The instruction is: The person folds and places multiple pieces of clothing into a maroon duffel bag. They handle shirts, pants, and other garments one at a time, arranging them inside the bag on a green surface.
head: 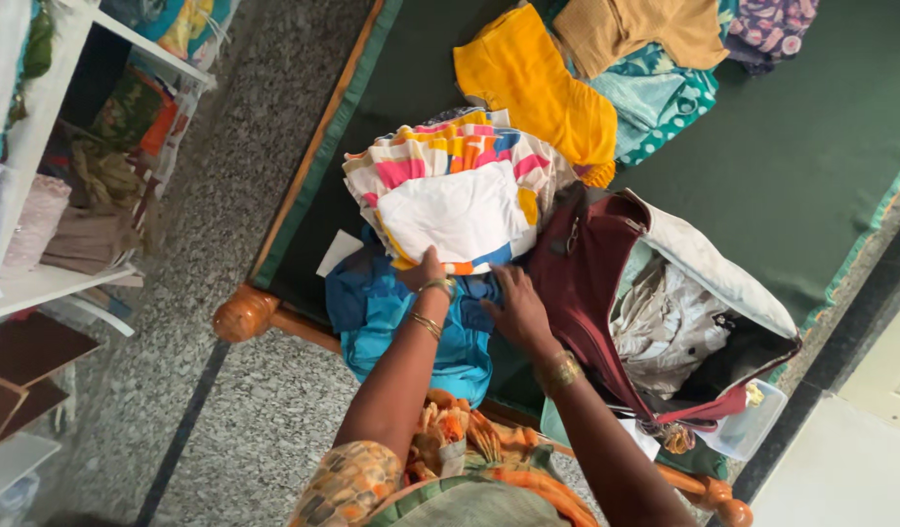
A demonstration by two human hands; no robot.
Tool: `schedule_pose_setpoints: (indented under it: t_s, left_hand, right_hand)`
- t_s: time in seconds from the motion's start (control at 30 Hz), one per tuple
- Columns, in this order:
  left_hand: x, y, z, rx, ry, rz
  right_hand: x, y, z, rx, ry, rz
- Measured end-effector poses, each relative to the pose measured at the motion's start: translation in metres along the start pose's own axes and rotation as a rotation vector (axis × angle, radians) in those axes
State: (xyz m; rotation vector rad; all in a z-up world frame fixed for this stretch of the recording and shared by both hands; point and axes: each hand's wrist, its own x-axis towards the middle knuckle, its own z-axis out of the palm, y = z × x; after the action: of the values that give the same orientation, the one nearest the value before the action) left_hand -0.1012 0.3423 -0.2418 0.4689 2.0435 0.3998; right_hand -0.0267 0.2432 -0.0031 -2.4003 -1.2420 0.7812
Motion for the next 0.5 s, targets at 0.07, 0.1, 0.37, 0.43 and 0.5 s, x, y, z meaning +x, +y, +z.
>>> schedule_pose_setpoints:
  t_s: [0.07, 0.1, 0.37, 0.43, 0.5]
  left_hand:
    - [-0.008, -0.002, 0.001, -0.046, -0.061, 0.191]
    - [-0.012, -0.002, -0.001, -0.148, -0.137, 0.252]
    - [-0.04, 0.039, -0.014, -0.325, -0.575, 0.446]
    - [-0.027, 0.046, -0.028, -0.475, -0.746, 0.242]
    - [-0.014, 0.044, -0.043, -0.44, -0.705, 0.22]
  right_hand:
    - [0.029, -0.003, 0.005, -0.032, -0.027, -0.014]
    - [0.041, -0.005, 0.009, -0.017, -0.067, 0.022]
    - [0.127, 0.044, 0.063, 0.179, -0.093, -0.085]
    - [0.141, 0.07, 0.07, 0.235, -0.128, 0.031]
    - [0.157, 0.09, 0.07, 0.089, -0.118, 0.149]
